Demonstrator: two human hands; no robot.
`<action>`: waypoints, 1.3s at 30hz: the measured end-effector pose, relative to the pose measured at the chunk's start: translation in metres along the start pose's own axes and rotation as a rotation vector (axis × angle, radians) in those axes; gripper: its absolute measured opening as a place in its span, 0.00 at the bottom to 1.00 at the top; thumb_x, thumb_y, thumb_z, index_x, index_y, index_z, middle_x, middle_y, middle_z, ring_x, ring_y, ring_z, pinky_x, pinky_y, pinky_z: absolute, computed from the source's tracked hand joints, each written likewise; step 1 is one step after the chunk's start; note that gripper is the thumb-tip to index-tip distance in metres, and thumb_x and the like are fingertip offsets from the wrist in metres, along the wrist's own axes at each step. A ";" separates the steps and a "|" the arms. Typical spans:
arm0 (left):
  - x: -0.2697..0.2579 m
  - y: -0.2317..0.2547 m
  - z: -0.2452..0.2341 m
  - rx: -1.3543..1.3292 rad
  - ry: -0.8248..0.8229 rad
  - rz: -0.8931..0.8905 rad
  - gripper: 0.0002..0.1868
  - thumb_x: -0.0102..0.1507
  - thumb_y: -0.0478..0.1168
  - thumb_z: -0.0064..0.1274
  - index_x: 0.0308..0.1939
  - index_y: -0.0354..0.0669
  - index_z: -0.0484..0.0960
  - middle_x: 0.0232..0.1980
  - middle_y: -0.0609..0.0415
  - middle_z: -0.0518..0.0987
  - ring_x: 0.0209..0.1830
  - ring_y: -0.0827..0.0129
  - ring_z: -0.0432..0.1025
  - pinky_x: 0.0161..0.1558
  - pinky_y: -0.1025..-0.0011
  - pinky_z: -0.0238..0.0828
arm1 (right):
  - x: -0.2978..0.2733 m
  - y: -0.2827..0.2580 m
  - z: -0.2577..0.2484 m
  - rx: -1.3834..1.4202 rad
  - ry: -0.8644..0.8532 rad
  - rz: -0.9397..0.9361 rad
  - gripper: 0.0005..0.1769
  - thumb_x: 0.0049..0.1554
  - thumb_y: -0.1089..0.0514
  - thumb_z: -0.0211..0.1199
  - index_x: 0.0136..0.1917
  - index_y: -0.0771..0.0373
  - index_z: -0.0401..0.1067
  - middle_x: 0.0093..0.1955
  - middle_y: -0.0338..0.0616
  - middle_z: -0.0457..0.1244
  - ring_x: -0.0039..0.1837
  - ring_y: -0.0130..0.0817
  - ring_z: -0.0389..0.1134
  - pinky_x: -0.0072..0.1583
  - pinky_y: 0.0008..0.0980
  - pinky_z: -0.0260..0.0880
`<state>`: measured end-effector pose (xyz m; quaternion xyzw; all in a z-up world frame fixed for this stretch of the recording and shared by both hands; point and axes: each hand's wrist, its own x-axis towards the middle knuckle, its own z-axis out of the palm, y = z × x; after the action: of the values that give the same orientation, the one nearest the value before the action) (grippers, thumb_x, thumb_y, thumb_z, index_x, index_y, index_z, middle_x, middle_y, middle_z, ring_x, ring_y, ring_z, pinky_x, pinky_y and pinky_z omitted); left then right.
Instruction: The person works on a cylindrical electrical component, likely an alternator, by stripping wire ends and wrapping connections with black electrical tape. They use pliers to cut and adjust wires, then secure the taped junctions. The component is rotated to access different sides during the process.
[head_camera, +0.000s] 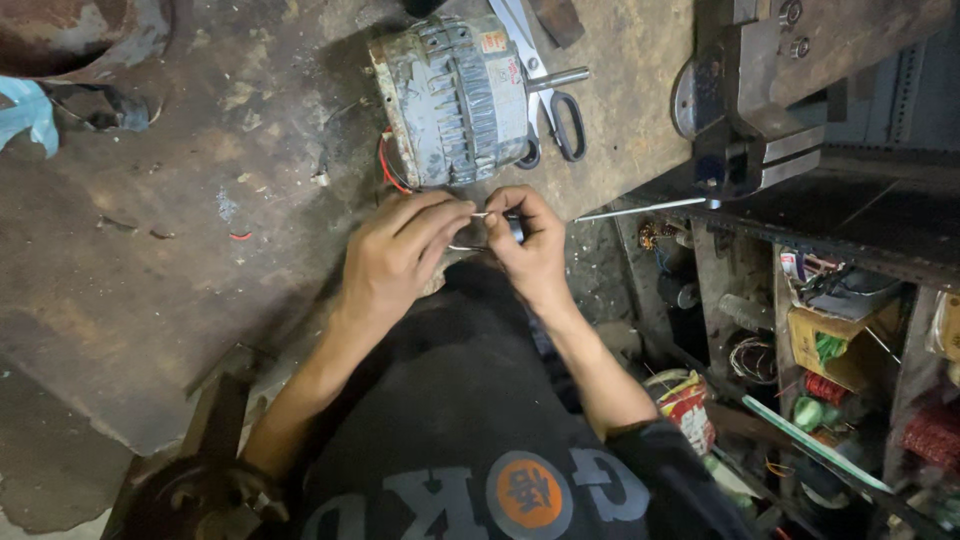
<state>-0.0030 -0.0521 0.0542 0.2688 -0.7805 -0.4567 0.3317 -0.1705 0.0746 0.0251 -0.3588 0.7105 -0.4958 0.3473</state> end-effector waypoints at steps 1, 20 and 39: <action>0.001 0.000 0.002 0.010 0.010 -0.002 0.13 0.64 0.32 0.61 0.52 0.40 0.82 0.50 0.51 0.81 0.48 0.57 0.79 0.49 0.63 0.77 | -0.002 0.002 0.000 0.109 0.023 0.117 0.05 0.63 0.65 0.64 0.52 0.67 0.70 0.47 0.37 0.64 0.47 0.22 0.62 0.50 0.25 0.65; -0.008 0.001 -0.005 -0.463 0.093 -0.384 0.09 0.66 0.28 0.60 0.50 0.36 0.82 0.50 0.52 0.83 0.49 0.73 0.78 0.49 0.75 0.76 | 0.000 -0.067 -0.011 0.196 -0.262 0.140 0.37 0.60 0.65 0.61 0.81 0.67 0.57 0.73 0.45 0.52 0.69 0.32 0.59 0.69 0.35 0.68; -0.001 -0.003 -0.031 -0.370 -0.141 -0.286 0.20 0.62 0.32 0.58 0.59 0.39 0.80 0.49 0.48 0.83 0.45 0.63 0.82 0.45 0.68 0.80 | -0.015 -0.029 0.011 0.059 -0.243 0.077 0.33 0.56 0.72 0.68 0.71 0.66 0.61 0.75 0.54 0.56 0.79 0.42 0.60 0.77 0.46 0.61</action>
<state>0.0216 -0.0695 0.0630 0.2789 -0.6589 -0.6516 0.2519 -0.1489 0.0756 0.0521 -0.3784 0.6613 -0.4558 0.4601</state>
